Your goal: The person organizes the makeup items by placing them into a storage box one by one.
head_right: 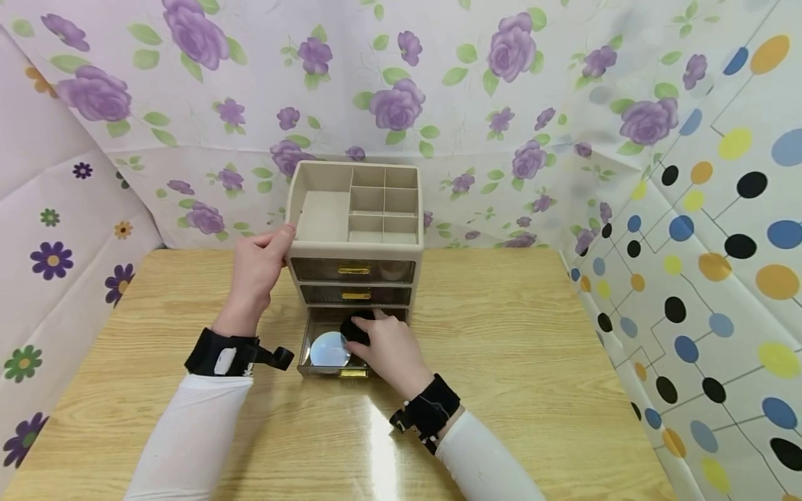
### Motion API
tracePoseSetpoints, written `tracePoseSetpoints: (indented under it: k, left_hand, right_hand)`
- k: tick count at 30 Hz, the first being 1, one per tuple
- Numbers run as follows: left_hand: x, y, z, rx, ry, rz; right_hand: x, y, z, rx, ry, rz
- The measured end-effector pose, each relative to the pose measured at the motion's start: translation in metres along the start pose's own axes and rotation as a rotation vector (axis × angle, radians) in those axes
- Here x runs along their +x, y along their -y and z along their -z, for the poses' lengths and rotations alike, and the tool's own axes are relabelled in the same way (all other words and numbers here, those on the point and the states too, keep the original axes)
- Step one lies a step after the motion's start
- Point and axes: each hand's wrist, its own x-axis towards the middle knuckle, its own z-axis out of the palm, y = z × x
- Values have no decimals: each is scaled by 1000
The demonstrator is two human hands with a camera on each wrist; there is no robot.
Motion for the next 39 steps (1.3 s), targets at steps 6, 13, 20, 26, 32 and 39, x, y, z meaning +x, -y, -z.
tracePoseSetpoints:
  k: [6,13,20,26,32,39]
  left_hand:
    - [0,0,0,5,5,0]
    - [-1,-1,0,0,21,-1]
    - [-1,-3,0,10,3,-3]
    - [-1,-2,1,30,10,3]
    - [-2,-1,1,28,0,10]
    - [-1,1,1,21,-3,8]
  right_hand:
    - [3,0,-4,35,-24,-53]
    - [7,-1,-9,17,-87,-62]
    - [10,2,-13,9,-111,-92]
    - [6,5,-15,74,-45,-166]
    - [6,2,-17,145,-57,-116]
    - [8,0,-20,131,-42,-109]
